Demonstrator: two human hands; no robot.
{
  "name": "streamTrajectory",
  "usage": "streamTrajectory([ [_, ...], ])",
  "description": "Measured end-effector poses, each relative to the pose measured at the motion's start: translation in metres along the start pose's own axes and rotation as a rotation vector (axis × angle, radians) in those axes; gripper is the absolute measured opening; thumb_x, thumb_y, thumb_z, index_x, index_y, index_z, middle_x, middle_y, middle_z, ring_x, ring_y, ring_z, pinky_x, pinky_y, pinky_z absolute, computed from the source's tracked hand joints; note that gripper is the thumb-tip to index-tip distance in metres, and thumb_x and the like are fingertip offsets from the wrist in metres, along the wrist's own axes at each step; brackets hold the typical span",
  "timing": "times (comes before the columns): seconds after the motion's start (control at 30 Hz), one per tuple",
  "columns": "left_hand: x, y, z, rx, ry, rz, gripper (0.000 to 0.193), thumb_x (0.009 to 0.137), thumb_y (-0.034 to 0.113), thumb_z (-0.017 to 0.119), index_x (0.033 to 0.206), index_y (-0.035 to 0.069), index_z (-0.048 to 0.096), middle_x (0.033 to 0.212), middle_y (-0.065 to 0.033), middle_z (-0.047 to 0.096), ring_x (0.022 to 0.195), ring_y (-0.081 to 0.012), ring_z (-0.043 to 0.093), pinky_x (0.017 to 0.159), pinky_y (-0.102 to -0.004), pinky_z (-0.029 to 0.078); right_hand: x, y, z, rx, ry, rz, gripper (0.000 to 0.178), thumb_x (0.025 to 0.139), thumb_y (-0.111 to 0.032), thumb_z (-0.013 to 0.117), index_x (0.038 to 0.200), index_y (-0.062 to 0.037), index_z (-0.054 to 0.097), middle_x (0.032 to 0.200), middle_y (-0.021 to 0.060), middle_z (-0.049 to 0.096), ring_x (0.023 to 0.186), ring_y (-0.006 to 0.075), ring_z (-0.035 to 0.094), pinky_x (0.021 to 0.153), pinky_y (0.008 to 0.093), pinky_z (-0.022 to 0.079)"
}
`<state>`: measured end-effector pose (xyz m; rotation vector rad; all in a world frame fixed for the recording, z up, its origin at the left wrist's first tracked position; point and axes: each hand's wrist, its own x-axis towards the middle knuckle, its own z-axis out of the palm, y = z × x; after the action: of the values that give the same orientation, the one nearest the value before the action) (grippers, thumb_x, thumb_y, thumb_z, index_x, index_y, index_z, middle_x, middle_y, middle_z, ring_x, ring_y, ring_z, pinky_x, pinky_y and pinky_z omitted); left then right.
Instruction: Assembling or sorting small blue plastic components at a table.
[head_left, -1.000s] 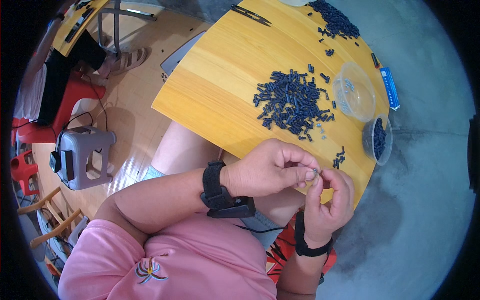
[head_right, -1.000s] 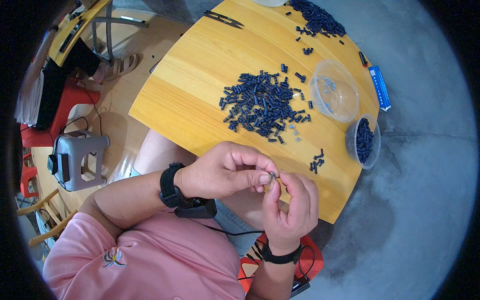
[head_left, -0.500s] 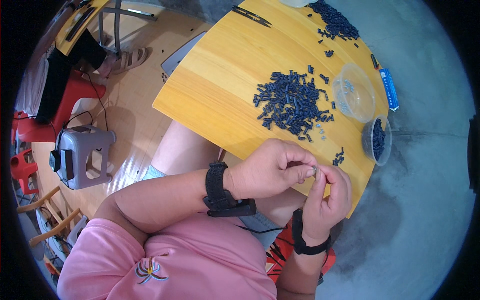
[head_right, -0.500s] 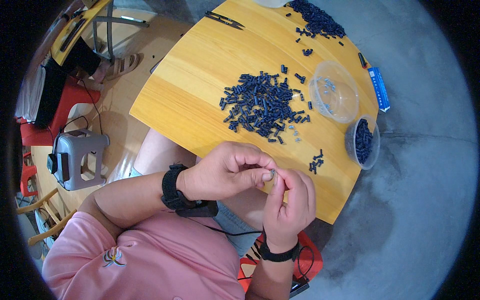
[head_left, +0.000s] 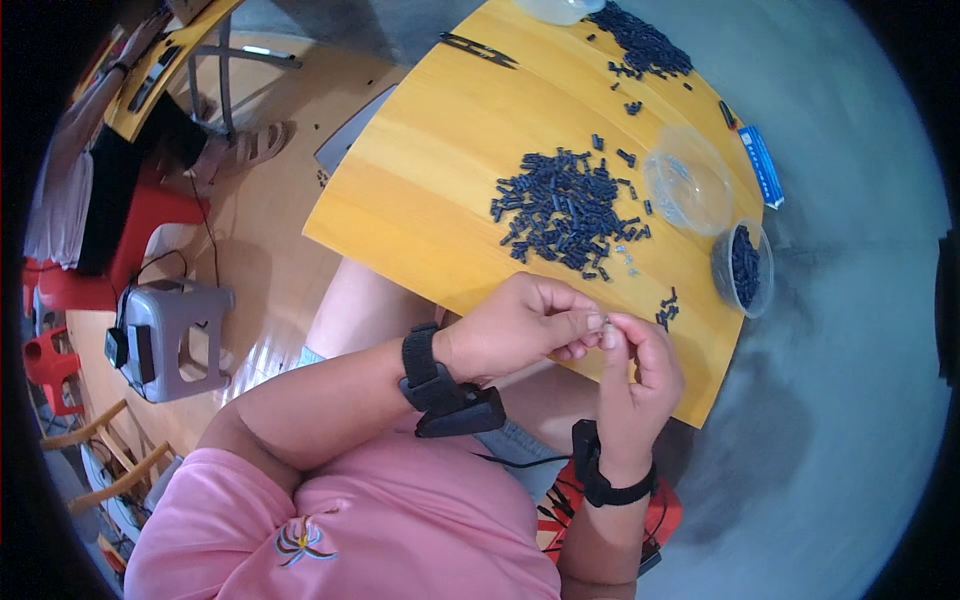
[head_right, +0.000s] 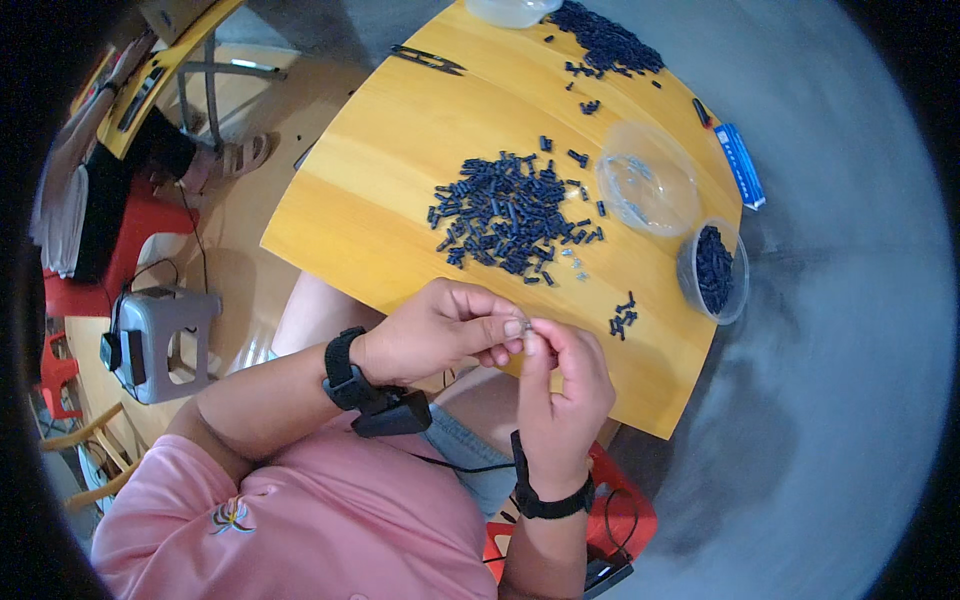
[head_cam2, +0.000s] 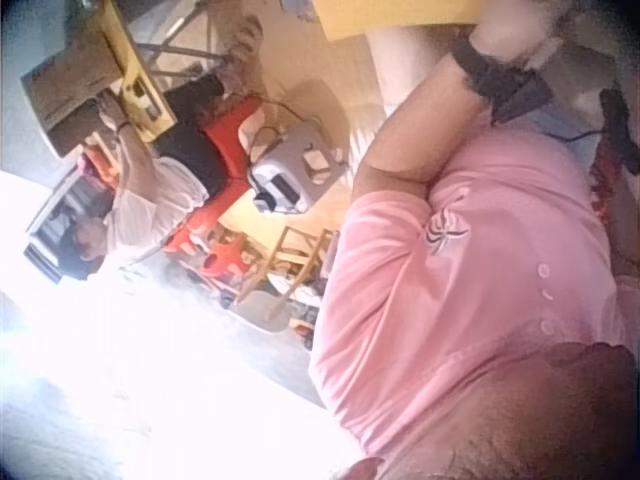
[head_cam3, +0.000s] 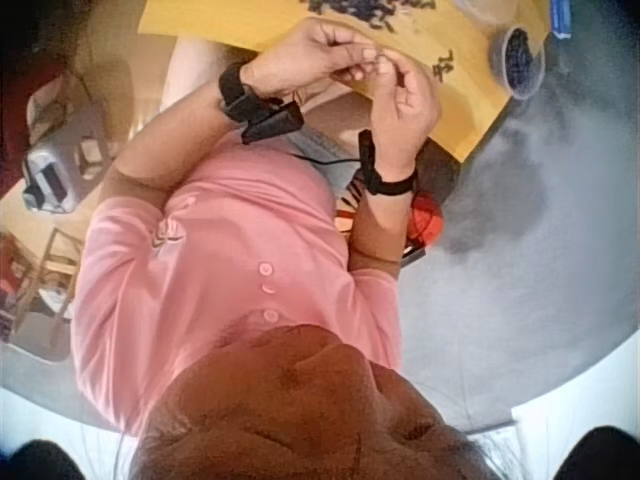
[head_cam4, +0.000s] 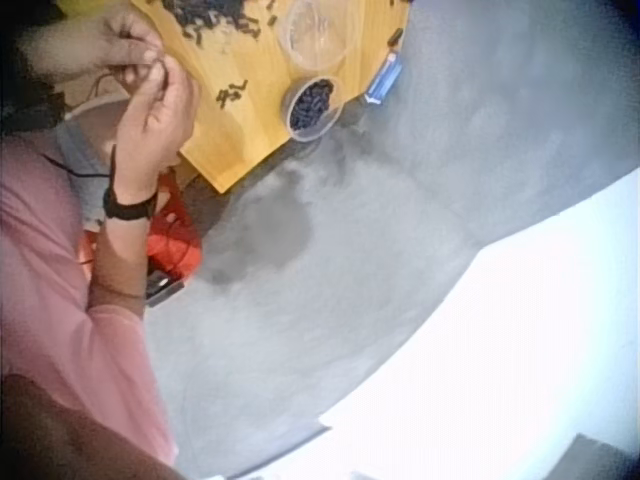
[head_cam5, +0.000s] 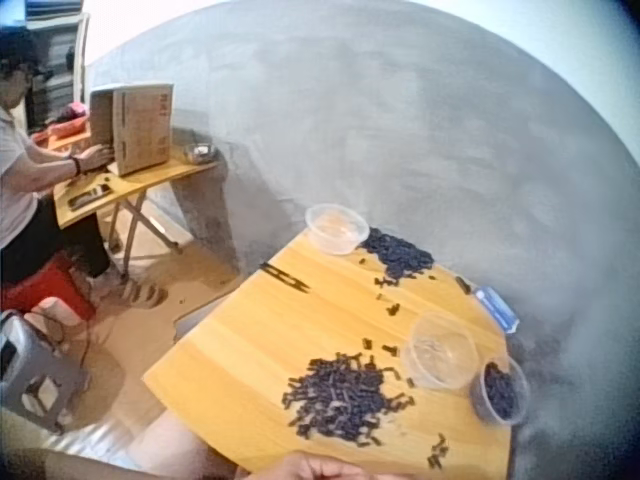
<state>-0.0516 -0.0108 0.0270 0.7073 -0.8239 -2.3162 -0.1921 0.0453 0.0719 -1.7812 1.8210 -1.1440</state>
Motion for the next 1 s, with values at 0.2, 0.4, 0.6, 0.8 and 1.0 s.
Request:
streamTrajectory([
  [0.2, 0.009, 0.005, -0.001, 0.185, -0.003, -0.099, 0.021, 0.093, 0.020, 0.059, 0.099, 0.001, 0.066, 0.084, -0.0014, 0.066, 0.071, -0.0053, 0.059, 0.065, -0.0198, 0.049, -0.003, 0.010, -0.005, 0.074, -0.005, 0.043, 0.012, 0.081, 0.002, 0.063, 0.092, 0.0012, 0.063, 0.079, 0.0089, 0.062, 0.069, 0.0151, 0.059, 0.061, 0.0248, 0.047],
  [0.4, 0.027, 0.006, 0.009, 0.250, -0.001, -0.189, 0.023, 0.093, 0.022, 0.059, 0.098, 0.001, 0.067, 0.082, -0.0017, 0.066, 0.069, -0.0060, 0.060, 0.063, -0.0202, 0.049, -0.006, 0.043, -0.012, 0.411, 0.012, 0.410, 0.007, 0.083, -0.003, 0.065, 0.090, 0.0000, 0.063, 0.078, 0.0017, 0.062, 0.068, 0.0055, 0.053, 0.061, 0.0206, 0.043],
  [0.6, 0.048, 0.011, 0.015, 0.422, 0.071, -0.140, 0.023, 0.092, 0.020, 0.059, 0.098, -0.001, 0.066, 0.082, -0.0025, 0.066, 0.067, -0.0058, 0.059, 0.063, -0.0202, 0.050, 0.015, 0.055, -0.008, 0.323, 0.048, 0.382, 0.006, 0.083, -0.003, 0.064, 0.086, 0.0011, 0.062, 0.077, -0.0015, 0.060, 0.064, 0.0028, 0.050, 0.058, 0.0191, 0.042],
  [0.8, 0.060, 0.019, 0.007, 0.558, 0.141, -0.081, 0.022, 0.091, 0.018, 0.061, 0.100, -0.001, 0.066, 0.082, -0.0018, 0.066, 0.067, -0.0054, 0.058, 0.063, -0.0201, 0.049, 0.036, 0.071, 0.000, 0.351, 0.069, 0.528, 0.004, 0.081, -0.002, 0.063, 0.082, 0.0014, 0.062, 0.069, 0.0010, 0.061, 0.060, 0.0054, 0.053, 0.056, 0.0213, 0.044],
  [1.0, 0.059, 0.029, -0.010, 0.437, 0.224, 0.139, 0.021, 0.091, 0.017, 0.061, 0.102, 0.000, 0.066, 0.083, -0.0014, 0.066, 0.069, -0.0054, 0.059, 0.063, -0.0196, 0.049, 0.040, 0.084, 0.003, -0.022, 0.092, 0.450, 0.006, 0.075, -0.002, 0.065, 0.078, 0.0019, 0.062, 0.065, 0.0092, 0.062, 0.057, 0.0150, 0.059, 0.056, 0.0275, 0.047],
])
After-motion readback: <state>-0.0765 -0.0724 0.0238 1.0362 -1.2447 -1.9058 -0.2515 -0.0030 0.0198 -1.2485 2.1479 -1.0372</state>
